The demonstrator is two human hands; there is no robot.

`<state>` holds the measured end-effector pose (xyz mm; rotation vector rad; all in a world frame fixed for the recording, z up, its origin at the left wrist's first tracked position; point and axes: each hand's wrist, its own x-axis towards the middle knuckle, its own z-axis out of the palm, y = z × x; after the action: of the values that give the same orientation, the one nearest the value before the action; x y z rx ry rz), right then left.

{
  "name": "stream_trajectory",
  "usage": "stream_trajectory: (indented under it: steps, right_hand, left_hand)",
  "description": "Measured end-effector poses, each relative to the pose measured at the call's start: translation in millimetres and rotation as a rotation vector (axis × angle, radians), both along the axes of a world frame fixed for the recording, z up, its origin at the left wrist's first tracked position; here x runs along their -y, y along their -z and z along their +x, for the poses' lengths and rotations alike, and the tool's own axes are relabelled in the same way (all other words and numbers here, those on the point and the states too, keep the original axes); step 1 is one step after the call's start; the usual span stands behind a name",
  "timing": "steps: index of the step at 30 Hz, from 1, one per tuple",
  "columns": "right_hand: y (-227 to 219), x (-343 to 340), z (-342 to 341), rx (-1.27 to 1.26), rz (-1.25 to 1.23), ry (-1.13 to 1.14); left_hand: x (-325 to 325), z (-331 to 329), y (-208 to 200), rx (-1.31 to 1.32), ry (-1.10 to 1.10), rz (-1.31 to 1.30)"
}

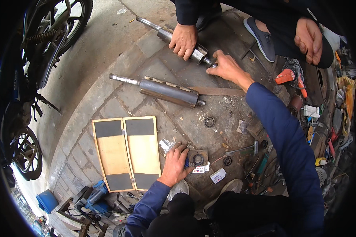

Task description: The person unpacks new bearing parts and installs them into a motorcycle shock absorber assembly. They slide the bearings onto the shaft, fit the outer housing, and use a hammer to tap the components into place while a second person assists.

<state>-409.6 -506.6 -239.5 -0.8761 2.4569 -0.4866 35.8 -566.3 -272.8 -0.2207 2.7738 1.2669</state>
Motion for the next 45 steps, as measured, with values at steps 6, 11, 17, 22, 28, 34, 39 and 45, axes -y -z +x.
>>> stream_trajectory:
  steps: [6,11,17,22,28,34,39,45]
  right_hand:
    - [6.0,0.9,6.6,-0.055,-0.102,0.025]
    - [17.4,-2.4,11.1,-0.086,-0.185,0.092]
    - [25.1,2.2,9.8,-0.105,-0.194,0.1]
    - [24.0,4.5,13.6,-0.134,-0.2,0.113]
    - [20.4,6.9,15.5,-0.135,-0.164,0.139]
    - [16.6,11.2,14.4,-0.182,-0.163,0.073]
    - [9.4,15.4,11.1,-0.144,-0.066,0.064]
    - [2.3,21.3,12.4,-0.147,-0.019,0.043]
  left_hand:
    - [3.0,-1.8,-3.9,0.047,-0.011,0.047]
    - [3.5,-0.8,-3.0,0.05,-0.013,0.068]
    - [4.0,0.8,-0.8,0.047,-0.006,0.065]
    - [4.6,0.8,0.0,0.039,-0.01,0.066]
    - [5.5,-0.2,-1.2,0.061,-0.002,0.056]
    - [6.3,-1.0,-2.7,0.078,-0.004,0.074]
    - [6.8,-0.5,-2.9,0.075,-0.001,0.073]
    - [6.4,-0.1,-1.6,0.079,0.0,0.072]
